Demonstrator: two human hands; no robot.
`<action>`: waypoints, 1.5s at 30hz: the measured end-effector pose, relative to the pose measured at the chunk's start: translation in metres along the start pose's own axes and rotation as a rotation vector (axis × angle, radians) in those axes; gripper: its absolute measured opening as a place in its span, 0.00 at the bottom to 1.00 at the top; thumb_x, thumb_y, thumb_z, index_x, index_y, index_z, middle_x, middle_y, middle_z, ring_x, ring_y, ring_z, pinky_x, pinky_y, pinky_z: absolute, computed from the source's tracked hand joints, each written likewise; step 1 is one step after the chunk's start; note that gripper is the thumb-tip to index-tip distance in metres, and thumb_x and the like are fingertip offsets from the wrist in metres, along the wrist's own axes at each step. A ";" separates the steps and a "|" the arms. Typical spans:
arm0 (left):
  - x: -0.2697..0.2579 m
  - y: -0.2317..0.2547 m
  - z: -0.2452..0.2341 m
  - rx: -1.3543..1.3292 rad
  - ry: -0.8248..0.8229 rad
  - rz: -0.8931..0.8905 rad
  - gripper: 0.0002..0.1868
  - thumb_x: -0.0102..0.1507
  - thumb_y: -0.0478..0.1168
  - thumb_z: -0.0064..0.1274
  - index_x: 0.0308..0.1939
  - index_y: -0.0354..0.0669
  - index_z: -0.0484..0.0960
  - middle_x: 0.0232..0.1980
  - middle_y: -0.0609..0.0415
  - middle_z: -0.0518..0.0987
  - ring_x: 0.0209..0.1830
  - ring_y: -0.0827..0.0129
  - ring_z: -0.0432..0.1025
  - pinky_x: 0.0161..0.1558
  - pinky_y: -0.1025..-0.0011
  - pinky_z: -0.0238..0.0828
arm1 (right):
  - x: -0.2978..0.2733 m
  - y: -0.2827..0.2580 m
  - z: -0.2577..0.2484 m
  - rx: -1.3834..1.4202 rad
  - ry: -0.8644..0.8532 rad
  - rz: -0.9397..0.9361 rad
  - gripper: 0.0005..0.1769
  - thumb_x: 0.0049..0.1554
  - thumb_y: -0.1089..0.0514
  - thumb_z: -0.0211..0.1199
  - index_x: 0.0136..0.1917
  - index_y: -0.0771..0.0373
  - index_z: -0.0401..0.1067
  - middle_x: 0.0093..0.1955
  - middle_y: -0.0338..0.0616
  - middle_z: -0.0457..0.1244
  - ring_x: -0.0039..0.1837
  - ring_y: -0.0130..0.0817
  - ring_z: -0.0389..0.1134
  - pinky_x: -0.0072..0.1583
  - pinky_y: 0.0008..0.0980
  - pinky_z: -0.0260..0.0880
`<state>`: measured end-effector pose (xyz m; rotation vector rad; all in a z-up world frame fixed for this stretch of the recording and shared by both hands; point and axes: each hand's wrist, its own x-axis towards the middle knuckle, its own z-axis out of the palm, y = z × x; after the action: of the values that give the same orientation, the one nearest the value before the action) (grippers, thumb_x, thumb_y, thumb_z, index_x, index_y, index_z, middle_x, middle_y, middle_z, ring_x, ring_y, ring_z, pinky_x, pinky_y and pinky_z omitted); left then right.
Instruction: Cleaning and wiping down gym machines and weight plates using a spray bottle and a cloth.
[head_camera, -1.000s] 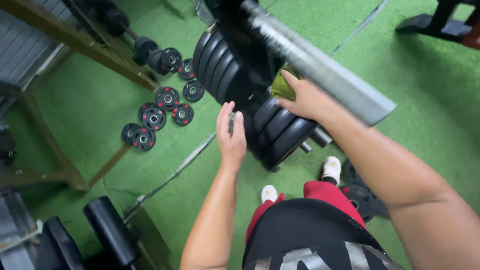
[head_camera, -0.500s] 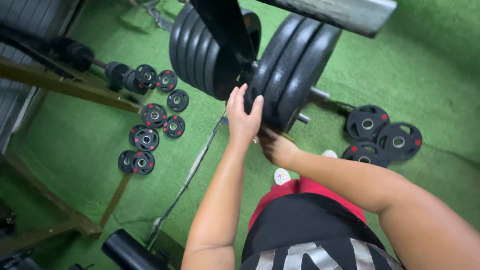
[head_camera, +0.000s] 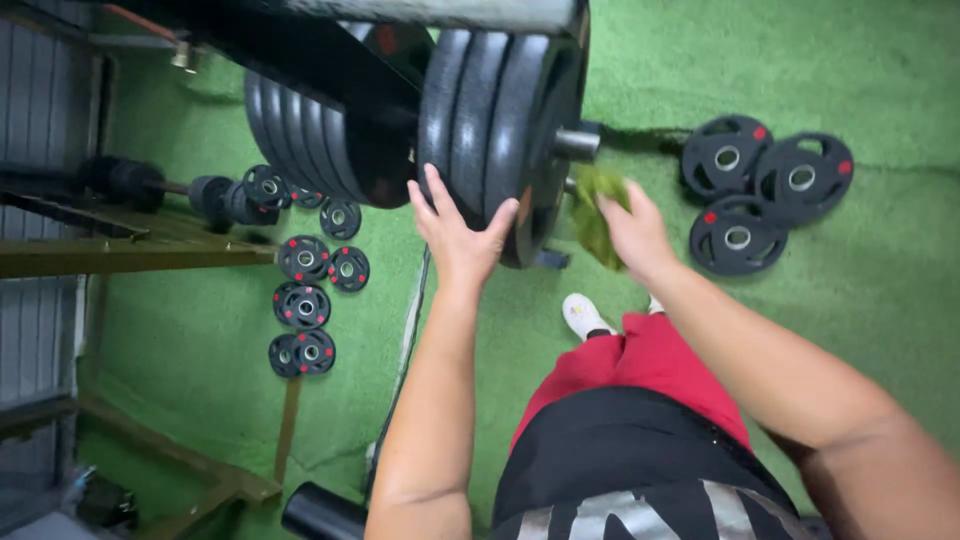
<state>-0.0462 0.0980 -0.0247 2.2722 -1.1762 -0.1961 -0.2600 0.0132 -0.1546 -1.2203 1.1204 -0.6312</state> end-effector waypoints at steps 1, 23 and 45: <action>-0.002 -0.005 0.005 0.008 0.029 0.017 0.65 0.54 0.65 0.68 0.82 0.46 0.44 0.80 0.22 0.43 0.78 0.27 0.46 0.75 0.42 0.46 | -0.005 -0.039 0.017 0.267 0.016 0.008 0.17 0.64 0.55 0.60 0.63 0.62 0.70 0.55 0.41 0.69 0.54 0.31 0.70 0.56 0.33 0.73; -0.039 -0.040 0.037 0.088 0.099 0.121 0.77 0.50 0.72 0.68 0.83 0.39 0.33 0.81 0.19 0.32 0.83 0.23 0.35 0.78 0.36 0.40 | -0.047 0.062 0.160 0.572 0.212 0.010 0.21 0.65 0.62 0.51 0.71 0.63 0.64 0.65 0.44 0.65 0.65 0.30 0.64 0.67 0.30 0.62; -0.044 -0.044 0.045 0.044 0.053 0.035 0.78 0.49 0.78 0.59 0.83 0.42 0.28 0.82 0.19 0.29 0.84 0.24 0.32 0.79 0.37 0.37 | 0.010 0.028 0.126 0.652 0.283 0.231 0.19 0.62 0.64 0.54 0.66 0.68 0.70 0.56 0.43 0.68 0.55 0.32 0.67 0.57 0.32 0.68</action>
<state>-0.0581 0.1338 -0.0911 2.2789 -1.2023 -0.0970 -0.1464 0.0636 -0.1907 -0.4458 1.1392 -0.9170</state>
